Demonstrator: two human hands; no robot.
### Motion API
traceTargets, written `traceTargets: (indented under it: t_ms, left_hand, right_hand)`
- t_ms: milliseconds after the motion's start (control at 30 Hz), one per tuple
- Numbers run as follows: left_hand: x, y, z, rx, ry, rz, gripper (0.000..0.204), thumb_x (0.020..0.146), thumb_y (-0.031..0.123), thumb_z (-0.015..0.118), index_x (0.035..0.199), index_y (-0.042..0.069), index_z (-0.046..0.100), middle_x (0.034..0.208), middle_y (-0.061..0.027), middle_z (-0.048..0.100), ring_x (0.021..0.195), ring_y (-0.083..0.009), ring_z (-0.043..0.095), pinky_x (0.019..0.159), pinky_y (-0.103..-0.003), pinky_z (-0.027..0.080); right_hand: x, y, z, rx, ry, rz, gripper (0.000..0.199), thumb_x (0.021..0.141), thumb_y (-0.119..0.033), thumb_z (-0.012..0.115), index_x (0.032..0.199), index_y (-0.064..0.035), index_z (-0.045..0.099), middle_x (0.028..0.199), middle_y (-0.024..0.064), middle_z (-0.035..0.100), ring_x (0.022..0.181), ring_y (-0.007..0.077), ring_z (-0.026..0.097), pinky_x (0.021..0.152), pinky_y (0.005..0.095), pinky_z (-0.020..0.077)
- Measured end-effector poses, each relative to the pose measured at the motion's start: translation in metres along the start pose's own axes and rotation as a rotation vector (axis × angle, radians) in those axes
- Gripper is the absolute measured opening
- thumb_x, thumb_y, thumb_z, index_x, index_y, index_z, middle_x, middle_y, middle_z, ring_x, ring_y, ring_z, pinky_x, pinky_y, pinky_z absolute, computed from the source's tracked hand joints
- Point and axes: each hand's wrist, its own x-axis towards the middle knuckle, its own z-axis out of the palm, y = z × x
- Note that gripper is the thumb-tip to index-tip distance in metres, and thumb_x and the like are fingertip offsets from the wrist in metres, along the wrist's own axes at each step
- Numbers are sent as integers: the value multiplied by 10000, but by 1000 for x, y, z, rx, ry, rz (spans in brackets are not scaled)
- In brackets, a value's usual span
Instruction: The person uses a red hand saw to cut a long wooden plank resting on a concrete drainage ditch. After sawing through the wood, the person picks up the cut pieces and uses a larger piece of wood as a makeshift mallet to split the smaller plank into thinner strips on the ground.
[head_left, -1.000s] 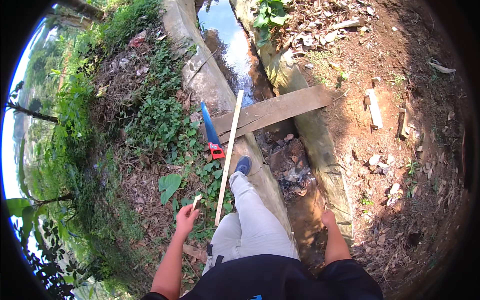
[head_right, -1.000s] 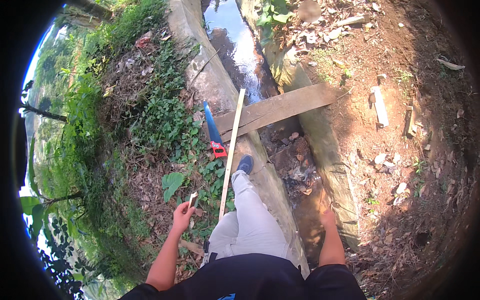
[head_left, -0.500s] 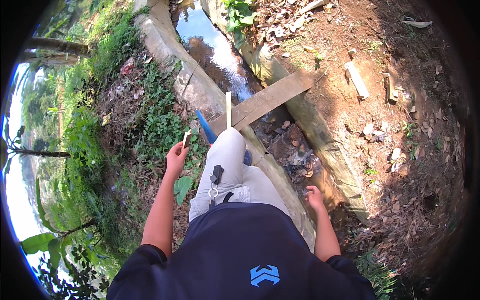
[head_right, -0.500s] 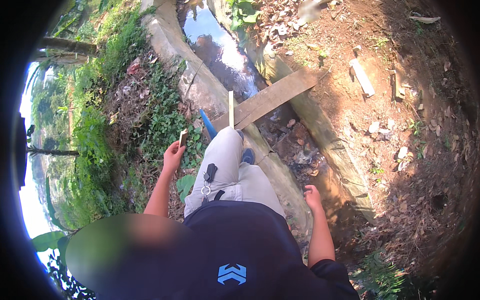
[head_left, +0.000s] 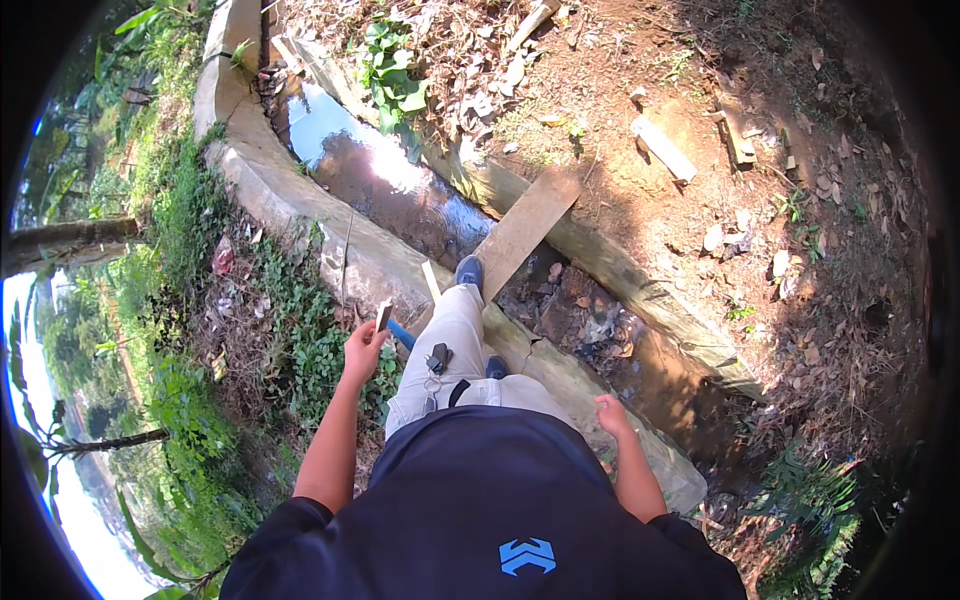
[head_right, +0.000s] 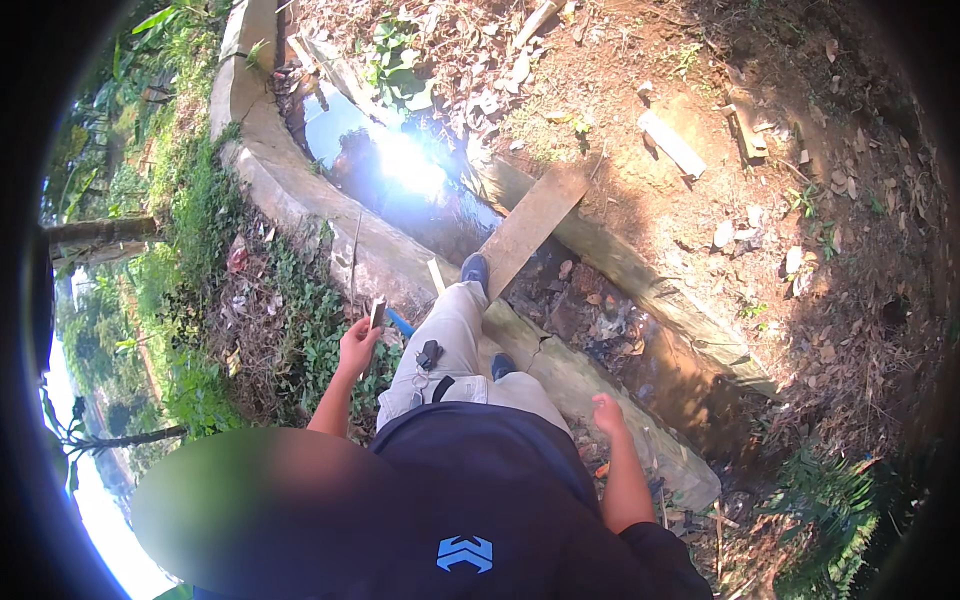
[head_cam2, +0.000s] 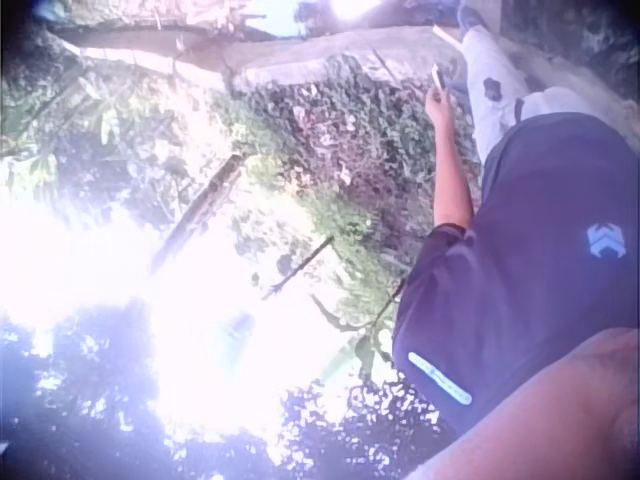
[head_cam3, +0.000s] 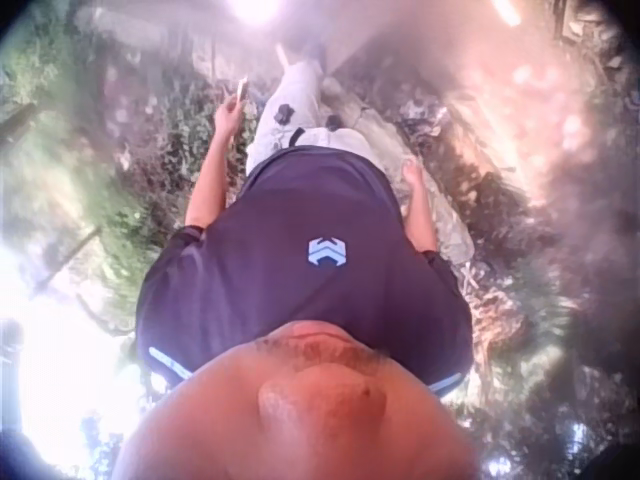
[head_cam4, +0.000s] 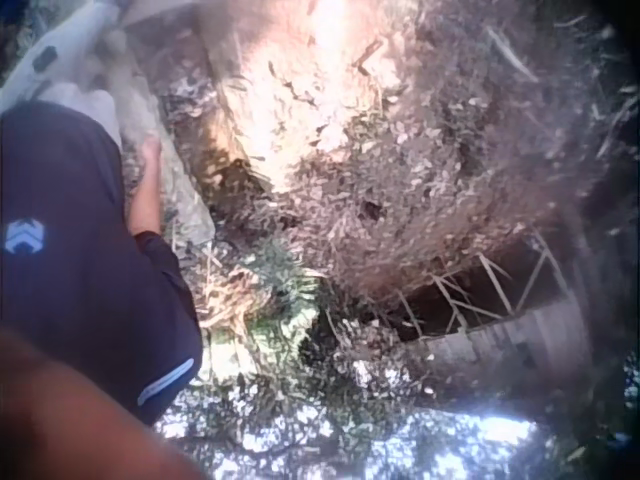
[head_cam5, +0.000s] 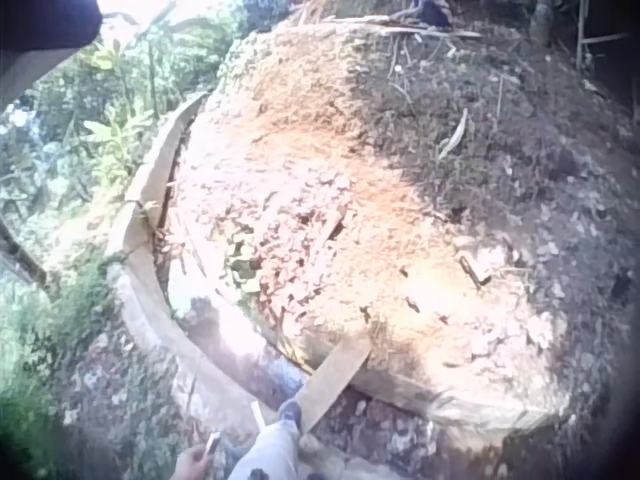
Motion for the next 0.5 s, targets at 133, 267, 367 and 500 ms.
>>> traceTargets:
  t_ms: [133,267,367,500]
  left_hand:
    - [67,45,-21,-2,-59,-51,320,903,163,721,1200,49,689,888,-58,719,762,-104,641,708,-291,525]
    - [136,50,-44,-14,-68,6,378,882,201,743,1218,38,681,892,-61,717,760,-110,636,703,-289,524]
    - [175,59,-70,51,-89,47,398,875,212,749,1220,29,677,911,-83,726,771,-138,656,726,-298,531]
    - [210,118,-71,96,-63,78,409,871,223,748,1224,30,674,962,-114,736,825,-193,689,743,-328,534]
  right_hand:
    - [12,-131,-71,108,23,63,343,875,-38,546,1210,-68,615,924,115,693,739,198,687,706,342,538]
    - [18,-268,-127,320,204,-128,300,931,-37,523,1221,-55,598,842,56,641,677,129,630,644,284,512]
    - [16,-346,-151,399,219,-252,271,960,-41,514,1220,-51,590,866,36,618,685,116,605,628,263,502]
    - [27,-379,-165,284,236,-240,255,965,-40,521,1211,-47,588,869,19,596,686,102,582,620,252,502]
